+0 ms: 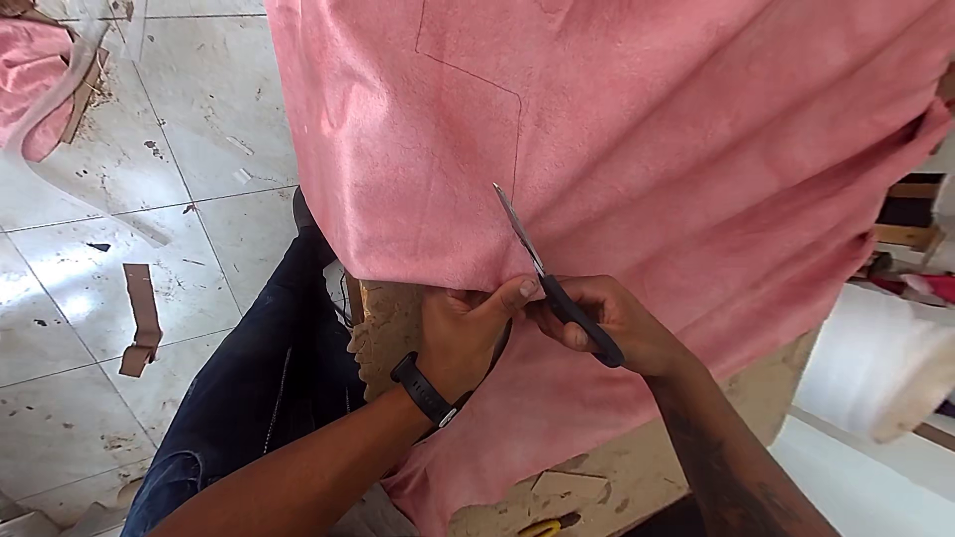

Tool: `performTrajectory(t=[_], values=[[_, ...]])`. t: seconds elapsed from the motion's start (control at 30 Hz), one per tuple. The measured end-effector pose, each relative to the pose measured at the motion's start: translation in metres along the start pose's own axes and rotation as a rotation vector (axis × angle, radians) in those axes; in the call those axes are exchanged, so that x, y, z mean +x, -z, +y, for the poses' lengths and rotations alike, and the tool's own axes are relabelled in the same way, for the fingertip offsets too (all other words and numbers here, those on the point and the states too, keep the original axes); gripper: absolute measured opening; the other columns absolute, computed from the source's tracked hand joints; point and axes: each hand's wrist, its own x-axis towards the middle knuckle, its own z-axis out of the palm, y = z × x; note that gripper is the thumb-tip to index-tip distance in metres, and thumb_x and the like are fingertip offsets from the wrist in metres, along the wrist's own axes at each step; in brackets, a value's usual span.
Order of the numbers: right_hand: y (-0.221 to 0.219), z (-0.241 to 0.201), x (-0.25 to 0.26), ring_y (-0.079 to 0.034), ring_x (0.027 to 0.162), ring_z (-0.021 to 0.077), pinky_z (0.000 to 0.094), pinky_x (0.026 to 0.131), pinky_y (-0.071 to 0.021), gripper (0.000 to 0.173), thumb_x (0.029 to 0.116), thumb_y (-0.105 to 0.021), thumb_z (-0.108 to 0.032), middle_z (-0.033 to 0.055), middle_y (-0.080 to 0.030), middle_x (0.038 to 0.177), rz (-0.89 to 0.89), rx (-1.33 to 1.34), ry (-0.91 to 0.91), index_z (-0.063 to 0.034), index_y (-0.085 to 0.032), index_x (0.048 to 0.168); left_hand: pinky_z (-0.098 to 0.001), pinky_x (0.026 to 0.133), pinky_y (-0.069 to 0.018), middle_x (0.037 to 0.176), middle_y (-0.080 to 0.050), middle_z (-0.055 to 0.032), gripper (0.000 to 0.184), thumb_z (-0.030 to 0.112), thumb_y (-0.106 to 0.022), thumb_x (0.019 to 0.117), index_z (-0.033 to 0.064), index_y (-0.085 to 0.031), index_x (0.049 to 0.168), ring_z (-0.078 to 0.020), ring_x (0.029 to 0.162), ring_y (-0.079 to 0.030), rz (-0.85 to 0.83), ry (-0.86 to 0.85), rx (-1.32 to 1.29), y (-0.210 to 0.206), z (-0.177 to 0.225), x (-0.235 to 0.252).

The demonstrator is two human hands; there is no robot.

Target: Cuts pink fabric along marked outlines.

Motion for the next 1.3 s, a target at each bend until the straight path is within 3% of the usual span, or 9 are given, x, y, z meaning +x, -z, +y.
performTrajectory(t=[0.17, 0.3, 0.4, 0.63, 0.97, 1.3], values=[[-0.022, 0.009, 0.000, -0.052, 0.055, 0.0091, 0.0216, 0.047, -0.0427, 0.051, 0.0885, -0.074, -0.059, 0.0028, -0.058, 0.070, 0.062, 0.116, 0.009, -0.0080, -0.070, 0.094, -0.0379, 0.071, -0.0630, 0.094, -0.071, -0.0174, 0.020, 0.009, -0.073, 0.0951, -0.0014, -0.069, 0.111, -0.0253, 0.076, -0.070, -0.030, 0.041, 0.069, 0.010, 0.011, -0.002], [-0.033, 0.011, 0.004, -0.051, 0.054, 0.0098, 0.0223, 0.047, -0.0420, 0.050, 0.0882, -0.074, -0.058, 0.0028, -0.055, 0.067, 0.121, 0.131, 0.005, -0.0082, -0.068, 0.089, -0.0368, 0.067, -0.0629, 0.089, -0.072, -0.0162, 0.018, 0.013, -0.074, 0.0957, -0.0008, -0.071, 0.108, -0.0244, 0.072, -0.069, -0.042, 0.083, 0.150, 0.018, 0.019, -0.001], [-0.045, 0.014, 0.003, -0.051, 0.055, 0.0094, 0.0223, 0.047, -0.0419, 0.049, 0.0895, -0.073, -0.058, 0.0028, -0.056, 0.068, 0.172, 0.145, 0.019, -0.0095, -0.067, 0.084, -0.0364, 0.066, -0.0626, 0.087, -0.072, -0.0157, 0.019, 0.014, -0.074, 0.0954, -0.0004, -0.072, 0.107, -0.0244, 0.070, -0.069, -0.042, 0.115, 0.189, 0.020, 0.023, -0.001], [-0.069, 0.022, 0.005, -0.053, 0.057, 0.0097, 0.0224, 0.050, -0.0434, 0.048, 0.0911, -0.072, -0.056, 0.0049, -0.058, 0.071, 0.242, 0.278, 0.055, -0.0081, -0.067, 0.086, -0.0353, 0.066, -0.0627, 0.086, -0.073, -0.0144, 0.018, 0.015, -0.074, 0.0956, 0.0002, -0.072, 0.105, -0.0234, 0.070, -0.070, -0.085, 0.122, 0.258, 0.027, 0.034, 0.000], [-0.116, 0.022, 0.018, -0.052, 0.056, 0.0089, 0.0215, 0.049, -0.0420, 0.046, 0.0929, -0.071, -0.052, 0.0044, -0.056, 0.068, 0.397, 0.520, 0.129, -0.0072, -0.066, 0.083, -0.0346, 0.062, -0.0629, 0.080, -0.074, -0.0086, 0.022, 0.027, -0.073, 0.0964, 0.0043, -0.075, 0.095, -0.0206, 0.066, -0.070, -0.106, 0.218, 0.440, 0.035, 0.050, 0.004], [-0.132, 0.019, 0.023, -0.052, 0.054, 0.0089, 0.0217, 0.049, -0.0439, 0.043, 0.0920, -0.075, -0.047, 0.0055, -0.057, 0.068, 0.485, 0.580, 0.141, -0.0055, -0.067, 0.082, -0.0361, 0.063, -0.0637, 0.082, -0.074, -0.0087, 0.022, 0.027, -0.073, 0.0965, 0.0043, -0.074, 0.096, -0.0214, 0.067, -0.071, -0.153, 0.241, 0.490, 0.042, 0.060, 0.005]])
